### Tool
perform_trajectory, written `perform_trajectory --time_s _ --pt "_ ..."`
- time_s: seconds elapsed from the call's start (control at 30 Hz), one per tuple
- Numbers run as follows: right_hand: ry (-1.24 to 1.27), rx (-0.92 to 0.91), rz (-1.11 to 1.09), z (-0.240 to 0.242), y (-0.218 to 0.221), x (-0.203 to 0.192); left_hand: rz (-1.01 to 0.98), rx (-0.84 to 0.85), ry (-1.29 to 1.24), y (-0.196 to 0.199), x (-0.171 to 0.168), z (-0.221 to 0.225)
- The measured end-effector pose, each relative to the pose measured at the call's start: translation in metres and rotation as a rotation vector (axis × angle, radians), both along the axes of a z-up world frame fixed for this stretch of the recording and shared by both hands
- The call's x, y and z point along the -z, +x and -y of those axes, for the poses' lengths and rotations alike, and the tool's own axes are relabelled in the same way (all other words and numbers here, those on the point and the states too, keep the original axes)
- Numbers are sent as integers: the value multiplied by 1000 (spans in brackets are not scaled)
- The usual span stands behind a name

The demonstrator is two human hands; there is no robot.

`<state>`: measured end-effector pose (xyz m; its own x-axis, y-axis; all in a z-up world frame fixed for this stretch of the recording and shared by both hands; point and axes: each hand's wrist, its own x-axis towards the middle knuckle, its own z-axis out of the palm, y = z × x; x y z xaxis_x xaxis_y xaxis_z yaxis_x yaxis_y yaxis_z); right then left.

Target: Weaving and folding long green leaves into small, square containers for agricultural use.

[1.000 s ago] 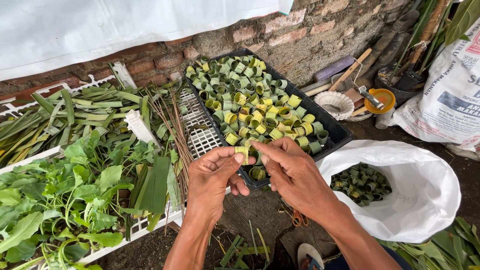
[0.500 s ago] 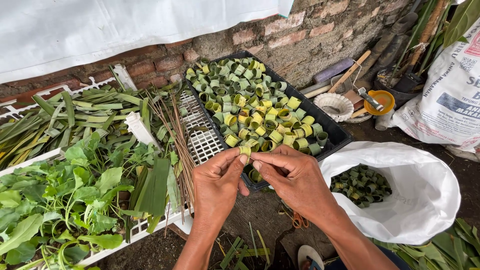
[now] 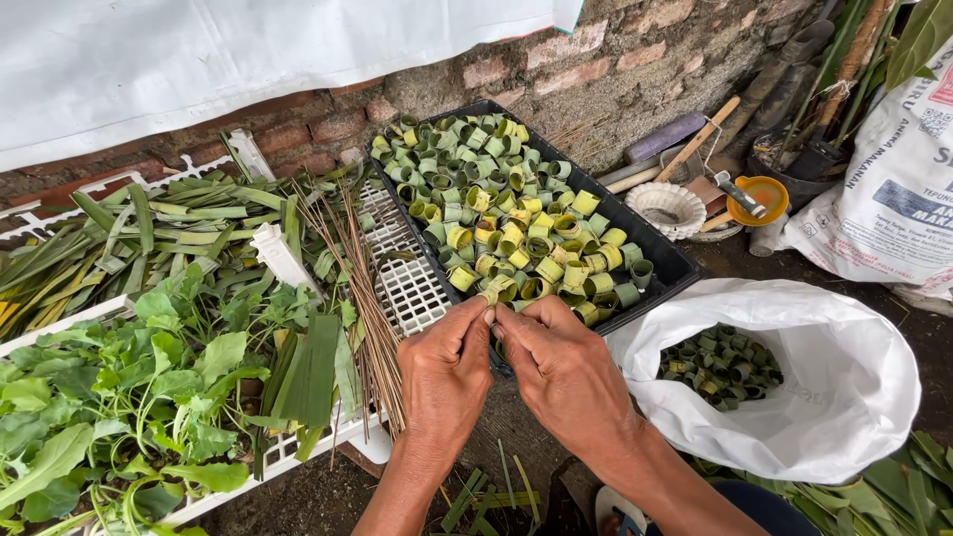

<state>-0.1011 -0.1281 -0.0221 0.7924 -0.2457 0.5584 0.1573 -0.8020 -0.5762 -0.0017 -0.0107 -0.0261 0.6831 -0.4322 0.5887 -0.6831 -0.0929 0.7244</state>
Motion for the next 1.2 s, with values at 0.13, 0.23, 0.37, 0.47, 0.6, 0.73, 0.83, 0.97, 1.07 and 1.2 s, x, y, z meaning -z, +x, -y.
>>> perform_trajectory --time_s 0.13,0.23,0.37,0.47,0.6,0.73,0.83,0.97,1.07,1.2 --pt "3 5 14 2 0 10 19 14 11 1 5 0" --pt "-2 15 -15 1 -1 15 53 23 29 0 6 -1" --pt "13 81 -16 -2 -1 8 58 41 33 -3 7 1" --pt "34 85 -15 2 0 3 -56 78 -10 -5 2 1" --pt "2 20 79 16 -2 -6 -508 272 -177 1 -6 0" --pt "38 -72 130 27 -7 -24 -818 428 -310 8 -3 -1" --pt "91 -173 94 37 -10 -30 -989 478 -318 7 -4 -5" --pt "143 -280 -8 50 -12 -23 -981 529 -279 8 0 -4" --pt "198 -313 -32 57 -8 -16 -973 565 -271 8 1 -2" --pt "212 -343 -46 68 -5 -6 -964 608 -238 7 -3 0"
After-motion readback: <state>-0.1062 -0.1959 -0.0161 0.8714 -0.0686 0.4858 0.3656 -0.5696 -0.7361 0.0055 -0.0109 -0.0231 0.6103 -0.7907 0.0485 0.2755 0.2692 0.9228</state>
